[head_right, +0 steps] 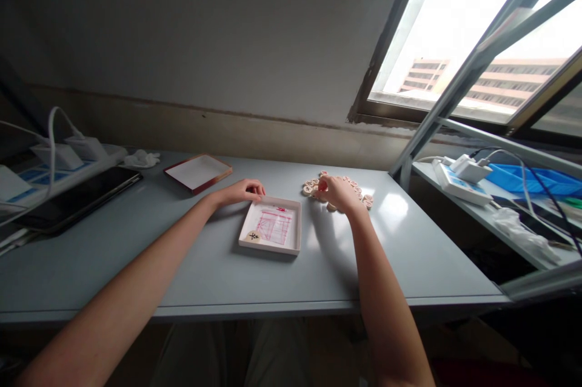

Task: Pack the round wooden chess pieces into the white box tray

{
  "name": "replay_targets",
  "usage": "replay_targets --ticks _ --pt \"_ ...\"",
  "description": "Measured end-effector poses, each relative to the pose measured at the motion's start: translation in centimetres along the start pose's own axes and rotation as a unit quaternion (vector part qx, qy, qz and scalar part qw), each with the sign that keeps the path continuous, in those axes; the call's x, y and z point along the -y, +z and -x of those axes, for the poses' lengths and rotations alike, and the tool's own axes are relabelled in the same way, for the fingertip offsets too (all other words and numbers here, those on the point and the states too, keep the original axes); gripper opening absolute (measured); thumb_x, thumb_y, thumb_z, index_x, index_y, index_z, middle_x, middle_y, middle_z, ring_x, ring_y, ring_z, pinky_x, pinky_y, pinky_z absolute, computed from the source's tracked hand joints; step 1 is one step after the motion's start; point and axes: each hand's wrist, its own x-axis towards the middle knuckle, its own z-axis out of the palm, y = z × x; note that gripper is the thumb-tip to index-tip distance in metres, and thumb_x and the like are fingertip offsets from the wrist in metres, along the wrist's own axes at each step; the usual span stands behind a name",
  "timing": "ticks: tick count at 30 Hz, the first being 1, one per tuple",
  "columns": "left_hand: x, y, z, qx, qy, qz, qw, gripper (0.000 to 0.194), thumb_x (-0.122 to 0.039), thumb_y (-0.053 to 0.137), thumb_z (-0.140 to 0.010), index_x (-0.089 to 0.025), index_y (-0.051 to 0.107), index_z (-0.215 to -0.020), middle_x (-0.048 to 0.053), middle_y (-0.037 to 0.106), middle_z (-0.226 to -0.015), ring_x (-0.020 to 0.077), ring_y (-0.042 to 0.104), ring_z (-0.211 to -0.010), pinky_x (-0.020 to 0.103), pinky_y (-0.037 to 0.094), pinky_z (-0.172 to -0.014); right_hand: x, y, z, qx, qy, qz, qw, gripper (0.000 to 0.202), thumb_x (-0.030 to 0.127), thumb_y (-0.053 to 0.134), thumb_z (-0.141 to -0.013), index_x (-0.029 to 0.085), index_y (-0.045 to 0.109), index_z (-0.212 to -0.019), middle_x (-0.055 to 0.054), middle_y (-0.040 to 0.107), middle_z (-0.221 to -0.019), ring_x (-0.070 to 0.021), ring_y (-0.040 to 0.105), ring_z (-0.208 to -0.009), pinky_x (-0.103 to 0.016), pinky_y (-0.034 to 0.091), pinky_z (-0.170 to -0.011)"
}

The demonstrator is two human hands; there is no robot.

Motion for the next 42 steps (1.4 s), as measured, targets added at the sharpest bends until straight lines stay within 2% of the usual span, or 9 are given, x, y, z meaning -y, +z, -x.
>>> replay_targets --ticks 7,13,17,22,28,31,35,38,42 --pt "-0.1 0.0 0.1 0.005 0.001 -0.003 1.000 0.018 -0.026 0.054 -0.057 -0.014 0.057 -0.071 0.000 0.051 -0.069 0.0136 0.046 -0.067 0.025 0.034 -0.063 0.2 -0.3 0.1 0.001 -0.010 0.010 1.000 0.022 0.039 0.052 -0.077 0.022 0.059 -0.089 -0.003 0.066 -0.076 -0.0174 0.058 -0.069 -0.024 0.033 -0.052" --pt "0.0 0.0 0.1 0.005 0.004 -0.004 1.000 0.017 -0.025 0.054 -0.058 -0.014 0.057 -0.071 0.000 0.050 -0.069 0.0139 0.046 -0.067 0.025 0.034 -0.063 0.2 -0.5 0.2 0.017 -0.008 0.014 1.000 0.016 0.033 0.052 -0.077 0.023 0.064 -0.079 -0.003 0.066 -0.078 -0.0182 0.058 -0.073 -0.025 0.034 -0.054" --pt "0.1 0.0 0.0 0.004 0.008 -0.013 1.000 0.016 -0.026 0.054 -0.059 -0.015 0.057 -0.070 0.000 0.052 -0.069 0.0143 0.048 -0.068 0.025 0.035 -0.062 0.9 -0.6 0.3 -0.014 -0.005 0.027 1.000 0.016 0.035 0.055 -0.076 0.022 0.062 -0.081 -0.003 0.065 -0.074 -0.0182 0.058 -0.069 -0.025 0.032 -0.051" --pt "0.1 -0.1 0.0 0.004 0.004 -0.015 1.000 0.017 -0.026 0.054 -0.060 -0.014 0.057 -0.071 0.000 0.053 -0.069 0.0140 0.048 -0.067 0.025 0.036 -0.062 2.2 -0.7 0.5 0.014 -0.058 0.012 0.998 0.013 0.034 0.062 -0.070 0.022 0.062 -0.075 -0.002 0.063 -0.072 -0.0147 0.056 -0.063 -0.023 0.031 -0.049" --pt "0.3 -0.1 -0.1 0.004 0.009 -0.015 1.000 0.018 -0.027 0.054 -0.059 -0.014 0.057 -0.071 0.000 0.052 -0.069 0.0136 0.047 -0.067 0.025 0.034 -0.062 2.1 -1.0 0.6 0.020 -0.011 0.020 1.000 0.011 0.032 0.058 -0.074 0.021 0.060 -0.073 -0.001 0.062 -0.070 -0.0135 0.054 -0.060 -0.023 0.027 -0.048" --pt "0.2 -0.1 0.0 0.007 0.010 -0.012 1.000 0.017 -0.027 0.054 -0.059 -0.014 0.057 -0.070 0.000 0.052 -0.068 0.0135 0.047 -0.066 0.025 0.035 -0.062 2.7 -0.5 0.4 -0.009 -0.037 -0.009 0.999 0.017 0.036 0.054 -0.078 0.020 0.059 -0.076 -0.002 0.064 -0.077 -0.0132 0.054 -0.062 -0.023 0.029 -0.051" --pt "0.0 -0.1 0.1 0.005 0.007 -0.011 1.000 0.016 -0.026 0.055 -0.059 -0.014 0.057 -0.070 0.000 0.052 -0.067 0.0140 0.048 -0.067 0.025 0.036 -0.062 3.7 0.7 0.1 -0.040 -0.039 0.029 0.998 0.016 0.033 0.052 -0.081 0.019 0.059 -0.081 -0.005 0.065 -0.079 -0.0168 0.056 -0.069 -0.024 0.029 -0.052" --pt "0.1 0.0 0.1 0.005 0.009 -0.011 1.000 0.015 -0.025 0.054 -0.060 -0.014 0.057 -0.070 0.000 0.052 -0.068 0.0143 0.048 -0.068 0.025 0.036 -0.063 3.4 1.0 -0.1 -0.042 -0.016 0.053 0.998 0.014 0.030 0.051 -0.081 0.019 0.059 -0.081 -0.006 0.064 -0.078 -0.0177 0.056 -0.069 -0.024 0.028 -0.052" --pt "0.5 0.0 0.0 0.003 0.014 -0.009 1.000 0.016 -0.026 0.055 -0.060 -0.014 0.057 -0.071 0.000 0.053 -0.069 0.0142 0.049 -0.068 0.025 0.036 -0.063 2.8 0.9 -0.2 -0.043 -0.017 0.015 0.999 0.017 0.033 0.050 -0.081 0.019 0.060 -0.085 -0.005 0.064 -0.081 -0.0163 0.055 -0.069 -0.024 0.031 -0.055"
